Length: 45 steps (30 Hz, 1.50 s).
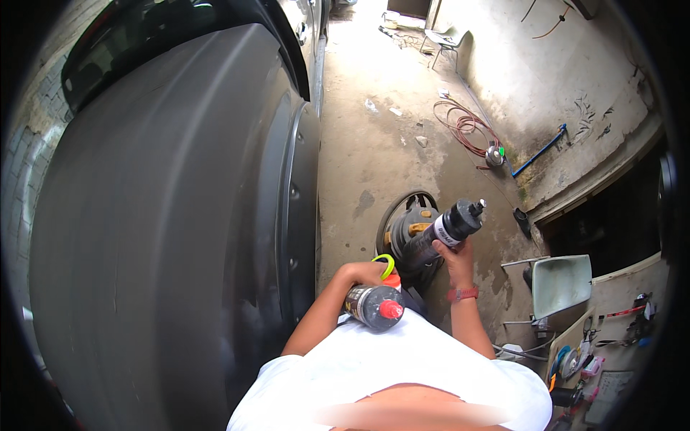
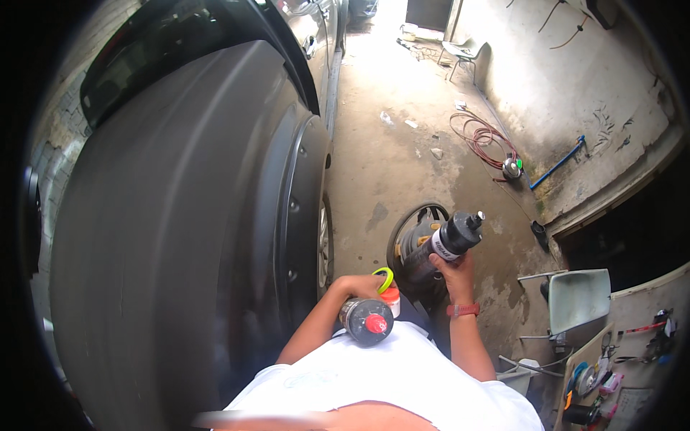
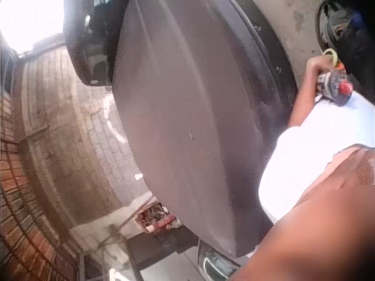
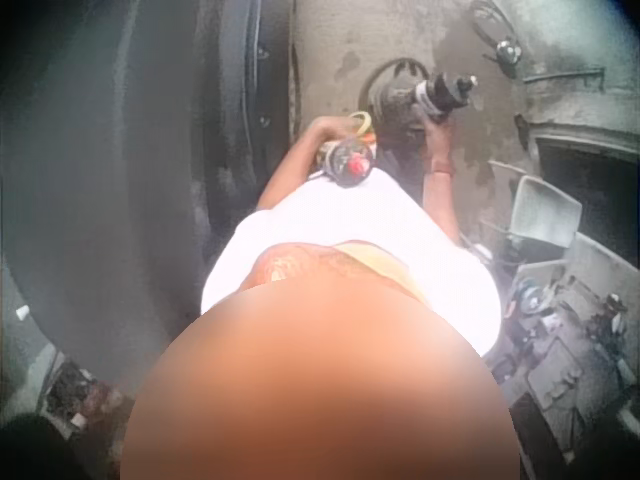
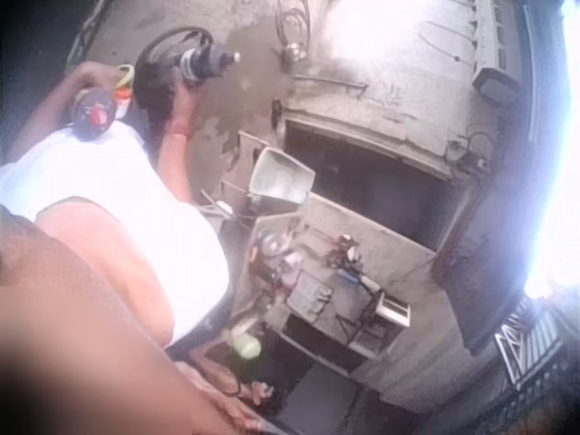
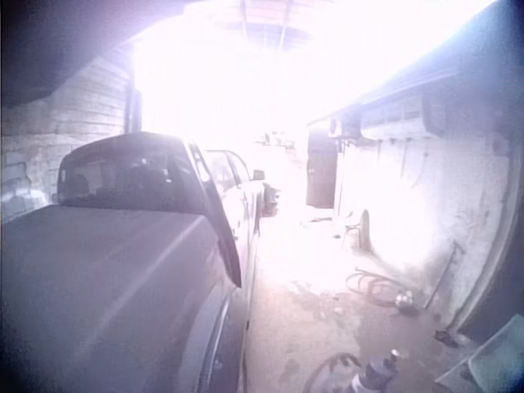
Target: The person walks through a garage carrying bottles and a roll of tape, then kneels beside a black car and applies yellow tape to the front bumper area. The person smooths the tape along the bumper surface and continues applying additional tape segments.
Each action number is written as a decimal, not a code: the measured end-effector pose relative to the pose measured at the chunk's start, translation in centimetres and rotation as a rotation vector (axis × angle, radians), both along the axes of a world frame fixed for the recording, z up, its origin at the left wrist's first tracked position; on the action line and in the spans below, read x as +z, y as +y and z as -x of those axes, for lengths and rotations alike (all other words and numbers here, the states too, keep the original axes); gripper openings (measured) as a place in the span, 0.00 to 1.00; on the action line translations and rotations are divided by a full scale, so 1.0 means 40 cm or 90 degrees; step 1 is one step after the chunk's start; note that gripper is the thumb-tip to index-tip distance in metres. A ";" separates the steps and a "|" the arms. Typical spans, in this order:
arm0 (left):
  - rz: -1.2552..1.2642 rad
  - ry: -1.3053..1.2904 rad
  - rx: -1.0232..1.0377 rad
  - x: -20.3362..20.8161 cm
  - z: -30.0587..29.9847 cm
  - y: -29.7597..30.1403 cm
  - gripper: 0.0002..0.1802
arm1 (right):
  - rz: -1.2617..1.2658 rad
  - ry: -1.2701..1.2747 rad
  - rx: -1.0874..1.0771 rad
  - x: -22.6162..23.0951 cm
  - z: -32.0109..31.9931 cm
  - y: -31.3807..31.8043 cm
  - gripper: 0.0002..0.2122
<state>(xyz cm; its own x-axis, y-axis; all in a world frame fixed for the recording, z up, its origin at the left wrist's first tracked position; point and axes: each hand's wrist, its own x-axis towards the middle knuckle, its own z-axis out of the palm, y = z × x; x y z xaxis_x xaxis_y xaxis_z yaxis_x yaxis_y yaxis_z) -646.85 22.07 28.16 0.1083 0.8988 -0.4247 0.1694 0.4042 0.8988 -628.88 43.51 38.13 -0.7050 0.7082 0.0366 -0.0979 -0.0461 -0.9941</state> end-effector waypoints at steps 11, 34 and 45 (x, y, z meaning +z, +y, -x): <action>0.036 0.027 0.044 -0.049 0.618 0.178 0.41 | -0.030 -0.111 -0.027 -0.306 0.626 0.283 0.30; 0.064 -0.272 0.454 -0.260 2.095 1.087 0.33 | -0.332 -0.122 0.047 -0.277 2.186 1.274 0.37; 0.063 -0.187 0.383 -0.237 2.864 1.619 0.30 | -0.108 -0.125 0.418 0.034 2.756 1.684 0.46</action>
<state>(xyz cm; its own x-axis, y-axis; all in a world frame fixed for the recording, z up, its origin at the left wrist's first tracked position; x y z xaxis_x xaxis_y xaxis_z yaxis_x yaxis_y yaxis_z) -761.41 86.83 18.66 -0.2752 0.7974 -0.5370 -0.3568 0.4340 0.8273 -739.11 110.86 39.48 -0.9896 0.1297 -0.0626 0.0787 0.1229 -0.9893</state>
